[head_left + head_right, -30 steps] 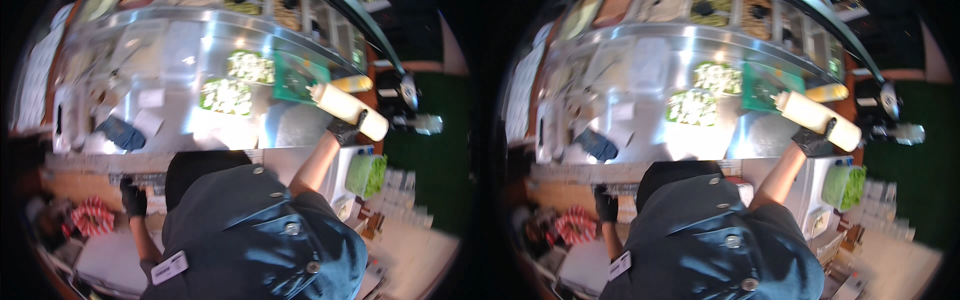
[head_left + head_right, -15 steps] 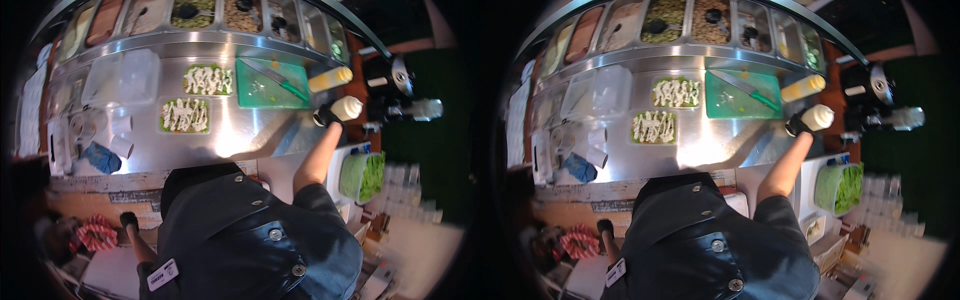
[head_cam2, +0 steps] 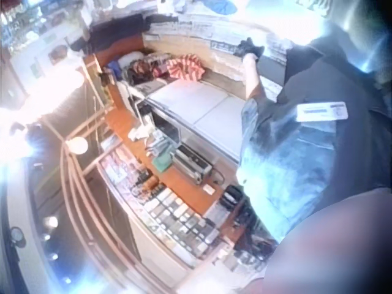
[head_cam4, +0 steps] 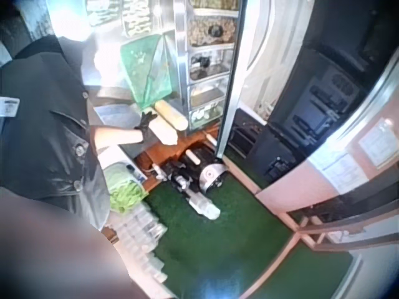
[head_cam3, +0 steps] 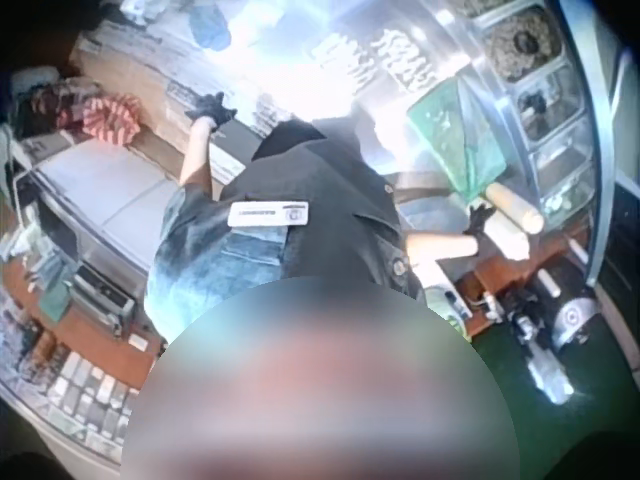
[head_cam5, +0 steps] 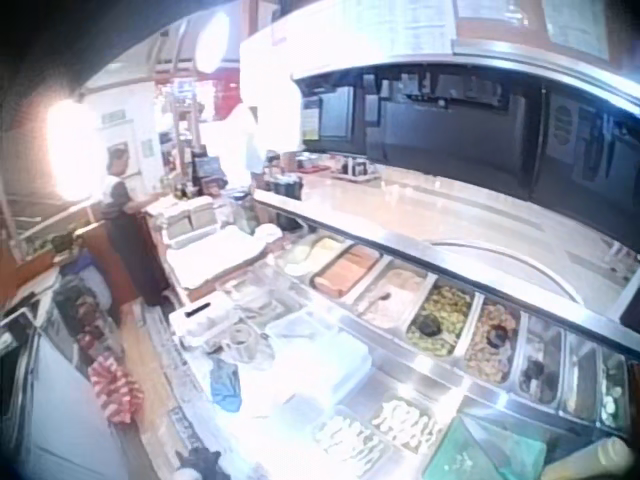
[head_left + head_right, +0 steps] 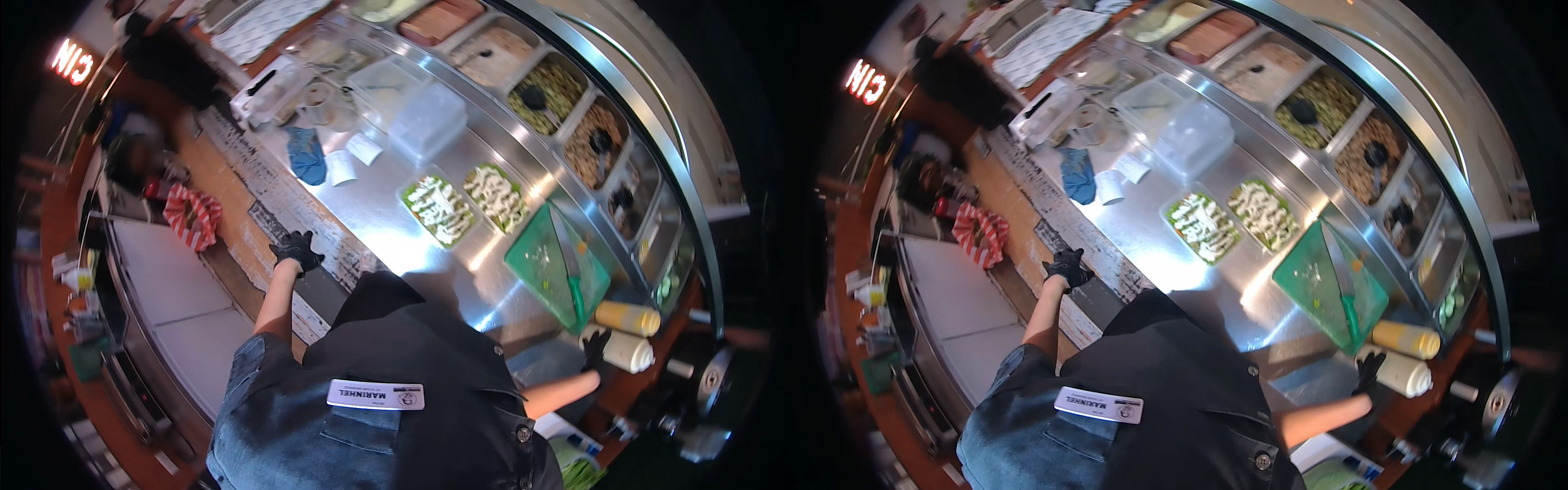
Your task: The person assembles two salads in clear plastic containers by adding lettuce, drizzling white sauce from a squeeze bottle, and topping with shredded cheese. The person then places lids on the containers and sets them aside.
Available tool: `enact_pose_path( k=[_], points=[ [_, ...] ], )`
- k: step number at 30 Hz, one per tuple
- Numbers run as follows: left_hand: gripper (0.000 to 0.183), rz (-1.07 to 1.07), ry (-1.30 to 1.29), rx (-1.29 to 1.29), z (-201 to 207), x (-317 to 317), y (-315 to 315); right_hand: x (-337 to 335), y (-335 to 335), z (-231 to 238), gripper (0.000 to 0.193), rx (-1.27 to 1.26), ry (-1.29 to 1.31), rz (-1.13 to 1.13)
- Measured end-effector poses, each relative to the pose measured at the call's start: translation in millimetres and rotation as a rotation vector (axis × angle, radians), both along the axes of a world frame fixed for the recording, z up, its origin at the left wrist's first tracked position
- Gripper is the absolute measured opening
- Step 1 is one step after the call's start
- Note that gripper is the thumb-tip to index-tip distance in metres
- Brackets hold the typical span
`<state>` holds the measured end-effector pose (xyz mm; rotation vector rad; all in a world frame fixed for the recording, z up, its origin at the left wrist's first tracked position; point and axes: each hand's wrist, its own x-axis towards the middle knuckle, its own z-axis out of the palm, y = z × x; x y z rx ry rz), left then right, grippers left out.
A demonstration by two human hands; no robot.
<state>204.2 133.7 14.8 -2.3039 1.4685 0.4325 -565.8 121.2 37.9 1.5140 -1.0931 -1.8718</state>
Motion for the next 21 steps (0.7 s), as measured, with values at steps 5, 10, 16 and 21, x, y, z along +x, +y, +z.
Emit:
enact_pose_path(
  k=[5, 10, 16, 21],
  points=[
    [0.071, 0.208, 0.885, -0.148, 22, 45, 37, 111, 23, 35, 0.042, 0.092, 1.228, 0.837],
    [0.053, 0.249, 0.299, 0.289, -19, 124, 68, 195, -28, 54, 0.054, -0.108, 2.630, 0.481],
    [0.045, 0.165, -0.152, -0.490, 18, 199, -58, 320, -127, 42, 0.038, 1.870, 3.345, 0.162],
    [0.042, -0.572, 0.486, -1.102, 88, 173, -262, 543, -202, 50, 0.018, 0.972, 2.784, 0.582]
  ],
)
